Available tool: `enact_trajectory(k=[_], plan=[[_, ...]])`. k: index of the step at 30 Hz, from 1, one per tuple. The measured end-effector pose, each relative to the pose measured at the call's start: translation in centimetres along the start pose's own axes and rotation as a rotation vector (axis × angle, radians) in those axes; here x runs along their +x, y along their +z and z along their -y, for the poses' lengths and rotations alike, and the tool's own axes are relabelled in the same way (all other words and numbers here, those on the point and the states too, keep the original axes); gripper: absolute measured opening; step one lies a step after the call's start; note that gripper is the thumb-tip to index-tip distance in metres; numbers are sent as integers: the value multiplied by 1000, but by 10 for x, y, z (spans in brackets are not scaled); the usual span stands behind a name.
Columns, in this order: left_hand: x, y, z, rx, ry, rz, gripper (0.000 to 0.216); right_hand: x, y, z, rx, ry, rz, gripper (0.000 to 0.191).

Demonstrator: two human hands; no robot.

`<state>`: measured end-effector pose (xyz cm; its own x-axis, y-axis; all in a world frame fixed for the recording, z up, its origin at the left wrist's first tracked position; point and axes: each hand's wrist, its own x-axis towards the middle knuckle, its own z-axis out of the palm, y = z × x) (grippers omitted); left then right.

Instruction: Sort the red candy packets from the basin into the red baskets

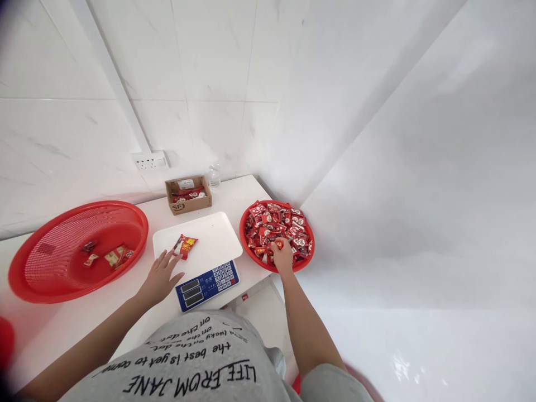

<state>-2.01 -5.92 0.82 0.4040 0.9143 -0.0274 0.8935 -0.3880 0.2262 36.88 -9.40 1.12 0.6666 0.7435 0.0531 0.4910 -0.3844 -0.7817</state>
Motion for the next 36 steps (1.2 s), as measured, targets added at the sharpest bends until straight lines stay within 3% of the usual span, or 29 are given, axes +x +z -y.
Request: enact_trajectory(k=[2, 4, 9, 12, 18, 22, 26, 30, 36], plan=[[2, 2, -5, -3, 34, -21, 51, -2, 3, 13, 122, 65, -61, 30], [3, 4, -12, -5, 79, -20, 51, -7, 15, 29, 254, 106, -38, 31], [4, 7, -33, -15, 124, 46, 52, -34, 72, 73, 555, 180, 377, 34], [2, 3, -38, -23, 110, 105, 55, -46, 96, 91, 609, 190, 540, 33], [0, -4, -32, -48, 51, 151, 54, -46, 102, 100, 587, 271, 687, 36], [3, -4, -33, -49, 23, 178, 58, -48, 107, 100, 568, 216, 774, 45], [3, -6, -29, -54, -65, 117, 64, -50, 111, 95, 358, 3, 765, 54], [-5, -13, -13, -75, -124, 5, 57, -53, 111, 86, 132, -199, 666, 49], [-17, -27, 1, -104, -201, 162, 30, -68, 115, 86, -104, -365, 576, 41]])
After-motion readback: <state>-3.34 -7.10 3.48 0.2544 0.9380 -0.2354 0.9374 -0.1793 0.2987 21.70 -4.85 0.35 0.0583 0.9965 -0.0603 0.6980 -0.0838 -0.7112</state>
